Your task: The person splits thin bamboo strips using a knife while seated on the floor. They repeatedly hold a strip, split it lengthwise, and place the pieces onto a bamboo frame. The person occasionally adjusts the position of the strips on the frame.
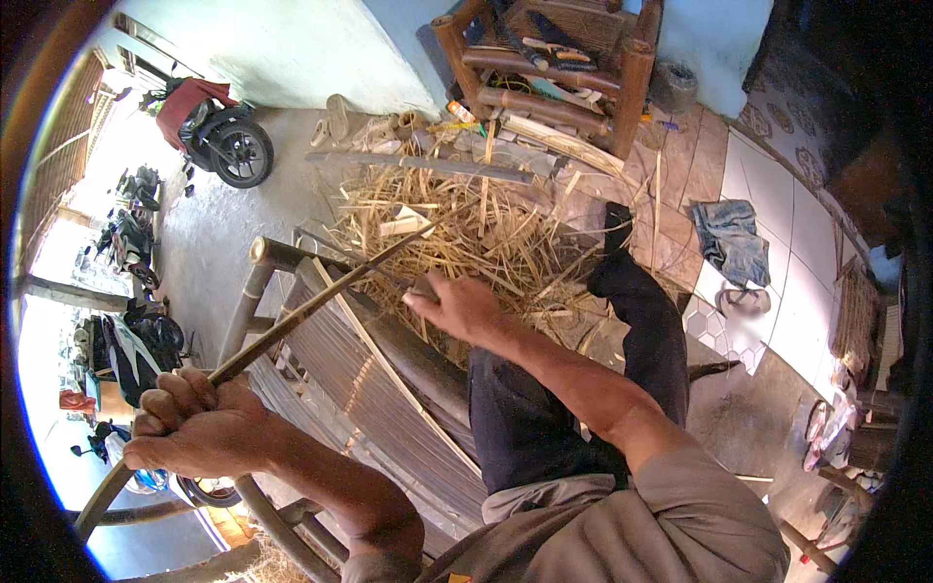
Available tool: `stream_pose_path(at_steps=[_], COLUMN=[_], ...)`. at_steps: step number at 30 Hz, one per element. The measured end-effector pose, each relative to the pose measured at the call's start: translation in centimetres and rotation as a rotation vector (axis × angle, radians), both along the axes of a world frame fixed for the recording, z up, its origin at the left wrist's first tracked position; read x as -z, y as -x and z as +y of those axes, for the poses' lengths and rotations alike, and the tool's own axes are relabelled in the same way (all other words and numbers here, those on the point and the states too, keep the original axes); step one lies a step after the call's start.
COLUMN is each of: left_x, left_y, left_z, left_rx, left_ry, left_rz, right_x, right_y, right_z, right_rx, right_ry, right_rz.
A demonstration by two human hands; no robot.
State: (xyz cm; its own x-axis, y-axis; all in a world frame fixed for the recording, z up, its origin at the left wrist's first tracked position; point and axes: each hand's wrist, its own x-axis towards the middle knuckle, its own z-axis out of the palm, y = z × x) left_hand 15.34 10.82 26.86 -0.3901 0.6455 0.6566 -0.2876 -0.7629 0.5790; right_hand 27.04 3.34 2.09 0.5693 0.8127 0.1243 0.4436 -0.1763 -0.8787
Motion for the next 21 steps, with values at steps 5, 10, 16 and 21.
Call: stream_pose_path(at_steps=[5, 10, 16, 21], left_x=[0.1, 0.0, 0.0, -0.1], left_y=[0.8, 0.9, 1.0, 1.3], left_z=[0.5, 0.8, 1.7, 2.2], left_rx=[0.097, 0.087, 0.027, 0.020], left_ry=[-0.005, -0.027, -0.005, 0.014], left_rz=[0.000, -0.011, -0.009, 0.022], right_x=[-0.5, -0.1, 3.0, 3.8], right_y=[-0.2, -0.9, -1.8, -3.9], right_z=[0.1, 0.6, 1.7, 1.7], right_rx=[-0.024, -0.012, -0.052, -0.009], right_ry=[-0.158, -0.006, 0.066, -0.059], right_rz=[-0.195, -0.040, 0.017, -0.205])
